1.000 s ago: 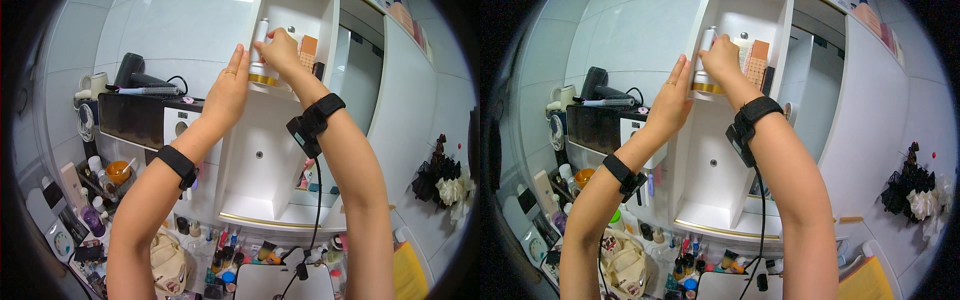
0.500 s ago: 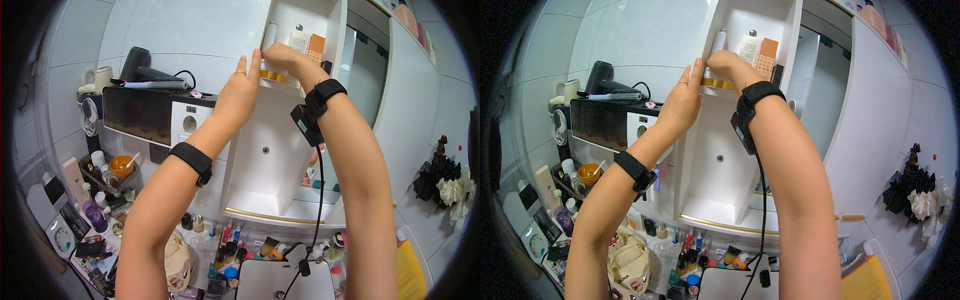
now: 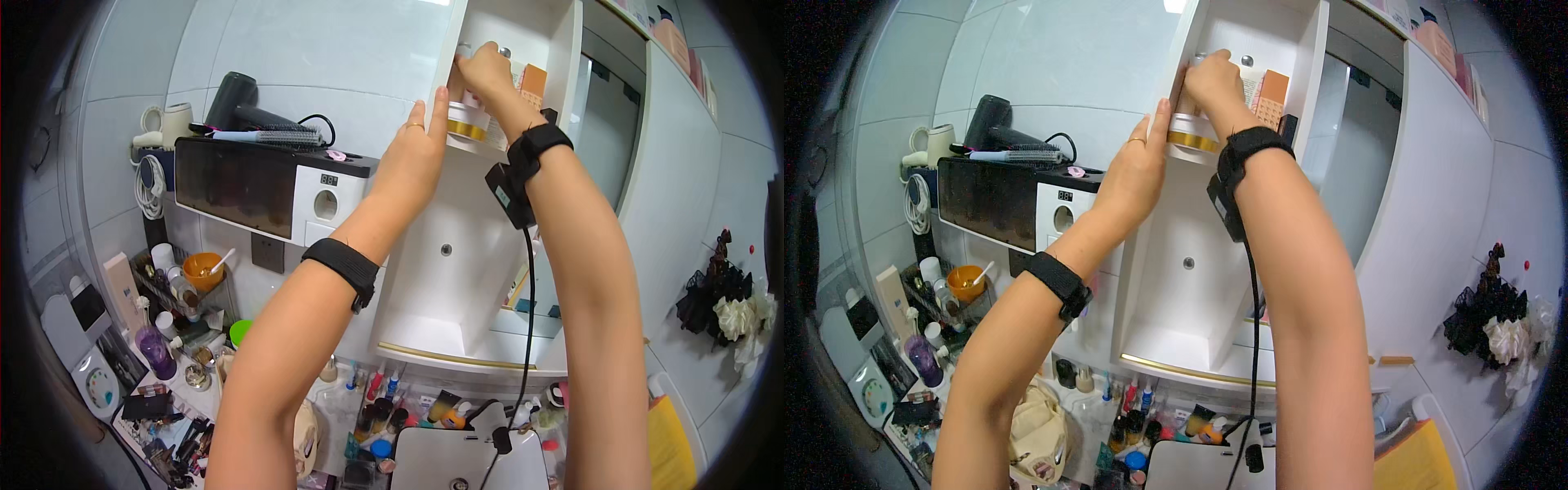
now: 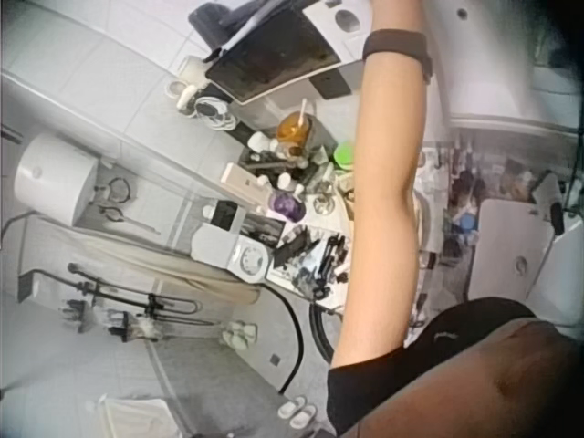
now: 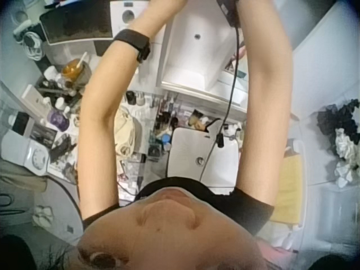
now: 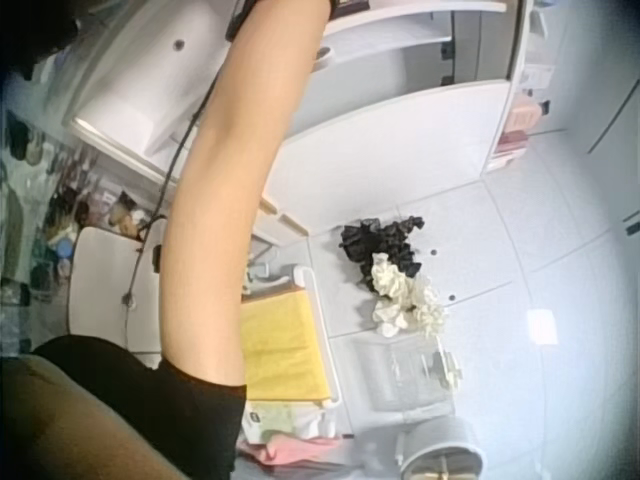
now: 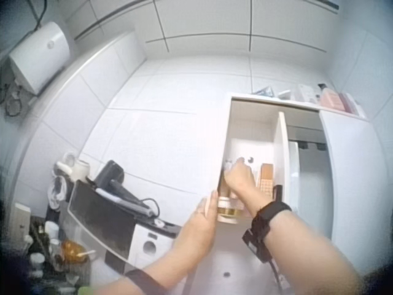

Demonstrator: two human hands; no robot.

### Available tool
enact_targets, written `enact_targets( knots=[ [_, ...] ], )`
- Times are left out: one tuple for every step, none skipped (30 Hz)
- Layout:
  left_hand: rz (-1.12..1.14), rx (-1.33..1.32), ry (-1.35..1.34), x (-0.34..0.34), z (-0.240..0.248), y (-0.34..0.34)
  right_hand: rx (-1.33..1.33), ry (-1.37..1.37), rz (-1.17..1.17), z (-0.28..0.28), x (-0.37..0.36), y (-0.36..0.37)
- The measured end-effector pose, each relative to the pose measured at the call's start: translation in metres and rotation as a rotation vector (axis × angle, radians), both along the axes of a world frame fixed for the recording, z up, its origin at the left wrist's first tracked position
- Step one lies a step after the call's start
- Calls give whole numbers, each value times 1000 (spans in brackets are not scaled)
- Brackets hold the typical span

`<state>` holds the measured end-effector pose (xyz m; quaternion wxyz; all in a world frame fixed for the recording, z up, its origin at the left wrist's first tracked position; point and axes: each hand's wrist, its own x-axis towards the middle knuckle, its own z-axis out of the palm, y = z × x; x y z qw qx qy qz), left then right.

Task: The person wipes the top of a bathroom cabinet with a cloth and then places several cosmetic and hygiene containers onto the cabinet shelves by hand.

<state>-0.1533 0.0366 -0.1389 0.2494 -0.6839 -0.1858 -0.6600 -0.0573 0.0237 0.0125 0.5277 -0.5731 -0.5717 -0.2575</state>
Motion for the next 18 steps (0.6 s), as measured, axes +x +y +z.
enact_targets(
  knots=[
    [25, 9, -4, 0, 0, 0, -39, -15, 56, 6, 3, -1],
    [24, 14, -7, 1, 0, 0, -77, -30, 112, 11, 5, -2],
    [-17, 7, -28, 3, -1, -1, -93, -44, 88, 16, 6, -2],
    [-52, -6, -49, 1, -1, -4, -92, -47, 92, 17, 4, -5],
    [-50, -5, -52, 0, -2, -8, -156, -75, 80, 19, 3, -9],
    [-10, -67, 21, -2, -3, -11, -220, -103, 68, 23, 1, -13],
    [26, -128, 95, -3, -3, -16, -315, -103, 26, 29, 0, -16],
    [24, -128, 94, -1, -3, -16, -314, -104, 24, 31, 1, -15],
    [15, -128, 73, 1, -3, -15, -305, -119, -1, 31, 1, -14],
    [8, -129, 53, 1, -3, -15, -296, -134, -25, 31, 0, -14],
    [8, -130, 52, 1, -3, -16, -296, -135, -25, 30, 1, -14],
    [13, -140, 61, 1, -3, -16, -279, -133, -4, 30, 4, -16],
    [21, -151, 69, 0, -3, -16, -263, -132, 20, 28, 3, -19],
    [22, -152, 68, 0, -4, -16, -264, -133, 21, 27, 2, -22],
    [25, -151, 64, 0, -4, -15, -228, -164, 26, 26, 2, -25],
    [26, -149, 60, 1, -5, -16, -191, -196, 28, 26, 4, -28],
    [24, -149, 58, 1, -5, -15, -191, -197, 26, 29, 8, -26],
    [27, -135, 47, 1, -5, -15, -207, -218, 79, 31, 13, -25]
  ],
)
